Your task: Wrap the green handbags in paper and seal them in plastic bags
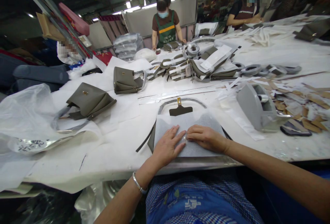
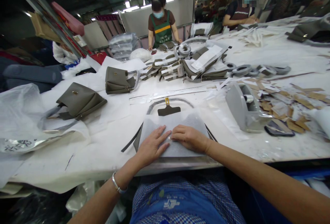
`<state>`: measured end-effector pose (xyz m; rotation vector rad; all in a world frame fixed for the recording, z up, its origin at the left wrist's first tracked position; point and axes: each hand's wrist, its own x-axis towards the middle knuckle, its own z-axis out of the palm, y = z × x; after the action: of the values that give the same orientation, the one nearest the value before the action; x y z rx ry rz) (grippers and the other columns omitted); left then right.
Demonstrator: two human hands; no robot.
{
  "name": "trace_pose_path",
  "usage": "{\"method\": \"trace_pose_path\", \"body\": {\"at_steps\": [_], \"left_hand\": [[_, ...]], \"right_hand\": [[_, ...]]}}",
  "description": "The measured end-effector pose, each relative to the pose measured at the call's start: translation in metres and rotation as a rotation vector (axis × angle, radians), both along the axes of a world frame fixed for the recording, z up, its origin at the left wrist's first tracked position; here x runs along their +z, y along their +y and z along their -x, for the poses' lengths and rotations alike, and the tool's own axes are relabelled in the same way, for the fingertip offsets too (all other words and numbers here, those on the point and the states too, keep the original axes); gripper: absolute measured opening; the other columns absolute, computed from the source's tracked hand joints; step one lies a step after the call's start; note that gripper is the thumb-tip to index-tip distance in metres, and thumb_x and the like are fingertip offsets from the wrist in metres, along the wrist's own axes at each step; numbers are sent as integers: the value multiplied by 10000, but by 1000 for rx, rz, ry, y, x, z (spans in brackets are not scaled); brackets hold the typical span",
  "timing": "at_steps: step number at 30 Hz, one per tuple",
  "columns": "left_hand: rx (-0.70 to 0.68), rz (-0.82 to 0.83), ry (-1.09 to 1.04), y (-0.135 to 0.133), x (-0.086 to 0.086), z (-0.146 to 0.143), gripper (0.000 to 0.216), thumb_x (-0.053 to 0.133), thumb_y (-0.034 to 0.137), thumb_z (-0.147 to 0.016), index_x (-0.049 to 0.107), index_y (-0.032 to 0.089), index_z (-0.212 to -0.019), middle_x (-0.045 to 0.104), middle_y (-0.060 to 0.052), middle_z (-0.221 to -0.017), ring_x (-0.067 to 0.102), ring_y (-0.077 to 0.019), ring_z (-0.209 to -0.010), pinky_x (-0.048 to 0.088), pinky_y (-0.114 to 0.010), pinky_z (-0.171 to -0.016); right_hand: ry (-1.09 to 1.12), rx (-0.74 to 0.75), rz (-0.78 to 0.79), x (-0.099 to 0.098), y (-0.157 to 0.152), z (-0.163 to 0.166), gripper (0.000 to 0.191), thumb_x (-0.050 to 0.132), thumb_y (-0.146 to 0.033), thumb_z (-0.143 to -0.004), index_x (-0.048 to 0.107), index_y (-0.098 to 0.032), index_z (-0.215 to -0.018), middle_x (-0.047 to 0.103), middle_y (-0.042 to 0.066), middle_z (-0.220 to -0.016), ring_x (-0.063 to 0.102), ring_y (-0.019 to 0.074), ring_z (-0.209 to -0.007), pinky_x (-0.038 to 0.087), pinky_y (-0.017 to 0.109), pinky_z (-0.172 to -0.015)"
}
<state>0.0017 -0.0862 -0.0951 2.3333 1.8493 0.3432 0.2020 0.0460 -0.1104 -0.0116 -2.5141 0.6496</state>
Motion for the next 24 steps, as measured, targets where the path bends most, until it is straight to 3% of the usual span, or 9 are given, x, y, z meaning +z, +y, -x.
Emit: {"method": "trace_pose_path", "body": {"at_steps": [3, 7, 12, 16, 19, 24], "left_hand": [[-10, 7, 83, 1, 3, 0, 498, 411, 462, -1011, 450, 233, -1451, 342, -128, -1569, 344, -273, -1437, 330, -487, -1170], [-87, 60, 191, 5, 16, 6, 543, 399, 519, -999, 419, 247, -1468, 363, -114, -1559, 338, -282, -1440, 245, -571, -1183], [-106, 101, 211, 4, 20, 13, 634, 365, 567, -993, 333, 204, -1511, 268, -112, -1599, 234, -283, -1482, 171, -576, -1203], [-43, 62, 201, -1, 10, 14, 642, 355, 574, -992, 322, 203, -1515, 234, -97, -1615, 191, -287, -1494, 166, -573, -1210], [-37, 50, 199, -1, 5, 15, 645, 366, 564, -991, 321, 193, -1516, 222, -103, -1617, 163, -291, -1501, 173, -579, -1209], [-42, 19, 233, 0, 6, 15, 687, 401, 548, -979, 262, 181, -1543, 213, -112, -1618, 165, -314, -1498, 240, -588, -1185]], "right_hand": [[-56, -100, 25, -2, -2, 0, 297, 472, -272, -995, 697, -171, -1160, 685, 120, -1179, 641, 212, -1082, 526, 361, -978], [-259, -68, 39, 2, -2, -5, 378, 480, -367, -991, 659, -192, -1274, 635, 105, -1320, 603, 244, -1200, 436, 432, -1101], [-398, -6, -3, 4, 4, -15, 683, 502, -525, -956, 328, -203, -1532, 311, 116, -1583, 235, 310, -1483, 173, 561, -1210], [-454, 49, 1, 8, 17, -12, 699, 490, -532, -960, 237, -274, -1559, 230, 76, -1618, 171, 315, -1500, 112, 584, -1210], [-461, 95, 15, 11, 30, -5, 632, 492, -486, -969, 288, -315, -1542, 245, 46, -1617, 194, 307, -1495, 138, 567, -1212], [-423, 26, 38, 14, 30, -4, 603, 496, -420, -974, 300, -329, -1536, 227, 38, -1624, 179, 304, -1499, 119, 585, -1214]]}}
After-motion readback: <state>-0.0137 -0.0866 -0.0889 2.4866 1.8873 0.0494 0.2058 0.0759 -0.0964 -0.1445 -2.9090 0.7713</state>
